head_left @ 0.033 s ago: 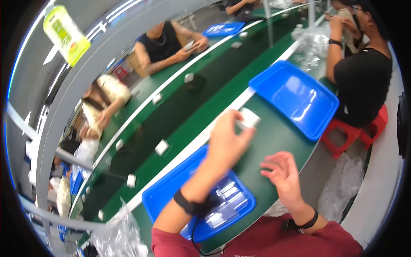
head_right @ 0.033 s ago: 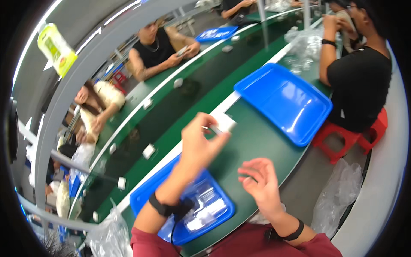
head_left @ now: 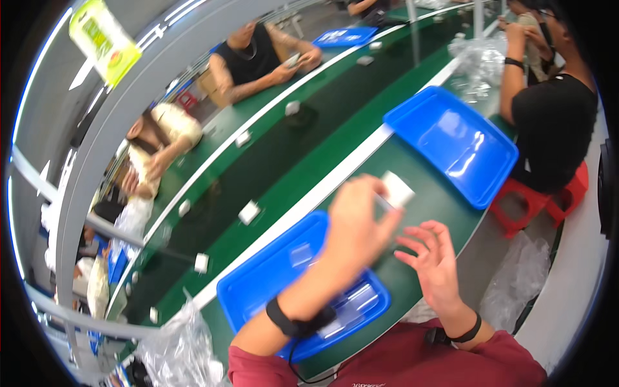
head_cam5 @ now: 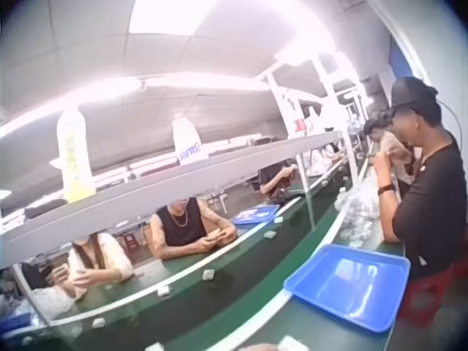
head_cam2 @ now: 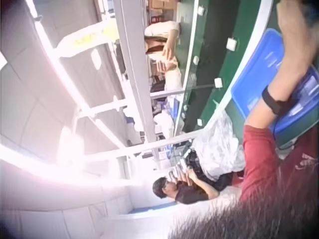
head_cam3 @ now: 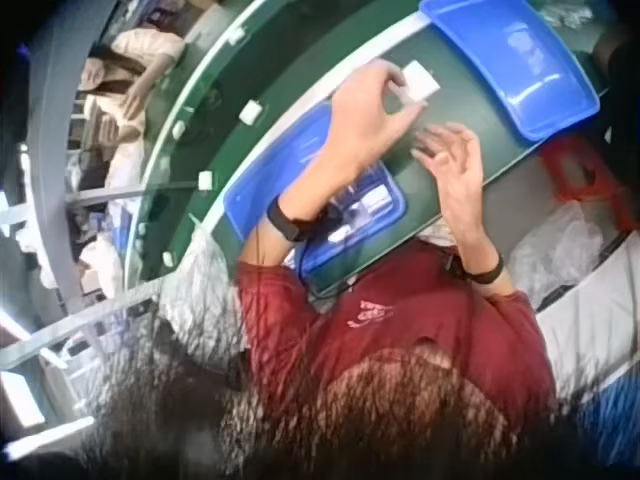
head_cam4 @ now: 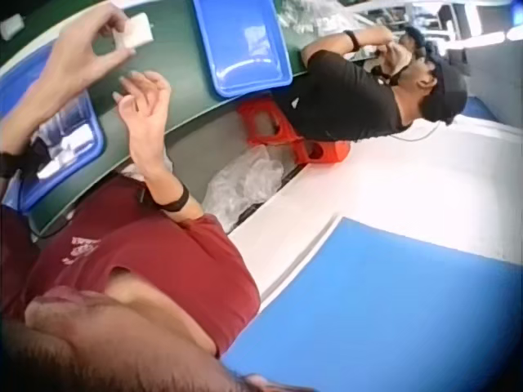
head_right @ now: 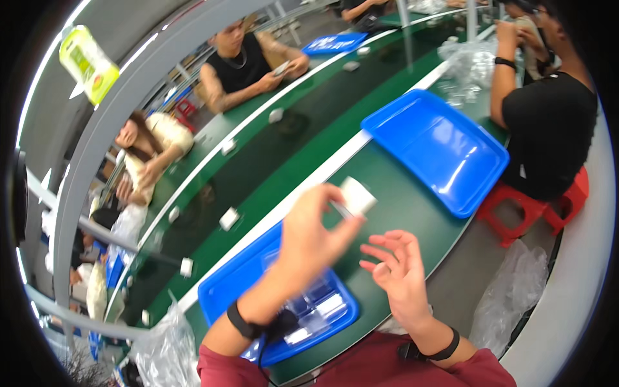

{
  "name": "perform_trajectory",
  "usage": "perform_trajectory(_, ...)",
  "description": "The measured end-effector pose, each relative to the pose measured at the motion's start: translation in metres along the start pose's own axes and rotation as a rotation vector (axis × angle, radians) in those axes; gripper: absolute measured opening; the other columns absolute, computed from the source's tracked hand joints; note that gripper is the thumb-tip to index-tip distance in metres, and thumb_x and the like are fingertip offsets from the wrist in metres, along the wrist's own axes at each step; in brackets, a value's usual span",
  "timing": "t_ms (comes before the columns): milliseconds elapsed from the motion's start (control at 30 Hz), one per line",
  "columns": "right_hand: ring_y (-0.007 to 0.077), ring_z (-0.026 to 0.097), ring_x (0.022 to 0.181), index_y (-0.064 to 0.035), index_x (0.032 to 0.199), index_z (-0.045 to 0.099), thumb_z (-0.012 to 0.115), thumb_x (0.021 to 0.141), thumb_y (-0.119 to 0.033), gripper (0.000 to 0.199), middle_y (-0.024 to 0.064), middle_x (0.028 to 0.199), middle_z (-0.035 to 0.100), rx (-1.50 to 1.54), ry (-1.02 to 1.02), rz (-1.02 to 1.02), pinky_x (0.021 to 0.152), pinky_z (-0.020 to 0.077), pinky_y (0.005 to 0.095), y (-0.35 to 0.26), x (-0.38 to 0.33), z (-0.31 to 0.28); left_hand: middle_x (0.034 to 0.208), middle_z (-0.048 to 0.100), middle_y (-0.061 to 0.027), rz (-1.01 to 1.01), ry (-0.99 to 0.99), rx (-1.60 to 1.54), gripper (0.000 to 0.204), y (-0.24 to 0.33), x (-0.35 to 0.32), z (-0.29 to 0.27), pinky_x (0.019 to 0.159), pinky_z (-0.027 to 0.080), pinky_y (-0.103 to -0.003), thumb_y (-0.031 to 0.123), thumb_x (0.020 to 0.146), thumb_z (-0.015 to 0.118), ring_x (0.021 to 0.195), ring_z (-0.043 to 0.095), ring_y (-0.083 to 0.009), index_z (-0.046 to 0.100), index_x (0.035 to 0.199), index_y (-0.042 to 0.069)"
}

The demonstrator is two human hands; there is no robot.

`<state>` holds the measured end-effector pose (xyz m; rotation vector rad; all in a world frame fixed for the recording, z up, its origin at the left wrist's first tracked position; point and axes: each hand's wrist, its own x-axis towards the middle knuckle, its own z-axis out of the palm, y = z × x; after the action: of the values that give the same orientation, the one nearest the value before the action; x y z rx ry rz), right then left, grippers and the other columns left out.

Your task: The worker is assembling small plastic housing components on a production line.

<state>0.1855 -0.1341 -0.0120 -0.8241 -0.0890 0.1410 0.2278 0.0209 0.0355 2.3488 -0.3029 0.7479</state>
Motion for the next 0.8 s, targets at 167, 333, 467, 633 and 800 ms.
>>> perform_trajectory(167,0.0219,0.06,0.096,-0.0035,0.113,0.043,0.061,0.089,-0.008,0.03,0.0092,0.104,0.058,0.096,0.032,0.127,0.089,0.0496,0.0425,0.016,-0.023,0.012,0.098,0.063,-0.0138,-0.014,-0.083,-0.17,0.036,0.039,-0.067,-0.047,0.074,0.051,-0.036,0.008,0.064,0.08,0.093,0.061,-0.029,0.061,0.094,0.003)
perform_trajectory(333,0.021,0.062,0.089,-0.001,0.111,0.048,0.062,0.086,-0.005,0.03,0.0094,0.1,0.059,0.085,-0.094,0.227,0.086,0.0506,0.0405,0.024,-0.028,0.009,0.094,0.06,-0.0157,-0.374,-0.084,0.362,0.026,-0.063,-0.115,-0.105,0.077,0.049,-0.04,0.019,0.073,0.074,0.087,0.059,-0.0318,0.067,0.093,0.003)
perform_trajectory(467,0.0168,0.062,0.086,0.0018,0.099,0.056,0.063,0.081,-0.002,0.02,0.0092,0.091,0.061,-0.234,-0.25,0.217,0.079,0.0505,0.0298,0.02,-0.042,0.004,0.095,0.058,-0.0178,-0.431,-0.138,0.199,0.034,-0.076,-0.131,-0.105,0.085,0.046,-0.04,0.017,0.072,0.074,0.093,0.057,-0.0359,0.057,0.097,0.002)
perform_trajectory(633,0.013,0.062,0.079,0.0011,0.097,0.058,0.07,0.074,-0.002,0.026,0.0058,0.086,0.064,-0.38,-0.248,0.215,0.073,0.0494,0.0249,0.017,-0.037,0.015,0.093,0.058,-0.0112,-0.749,0.024,-0.447,0.024,-0.042,-0.13,-0.109,0.07,0.052,-0.03,0.002,0.082,0.067,0.082,0.064,-0.0203,0.048,0.097,0.003)
perform_trajectory(800,0.0102,0.059,0.073,-0.0026,0.091,0.055,0.082,0.069,-0.02,0.038,0.003,0.081,0.06,-0.363,-0.387,0.269,0.066,0.0464,0.0222,0.006,-0.04,0.046,0.102,0.056,-0.0108,-0.664,0.264,-0.826,0.034,0.043,-0.146,-0.133,0.084,0.052,-0.031,-0.008,0.085,0.058,0.1,0.06,-0.0187,0.042,0.112,0.005)
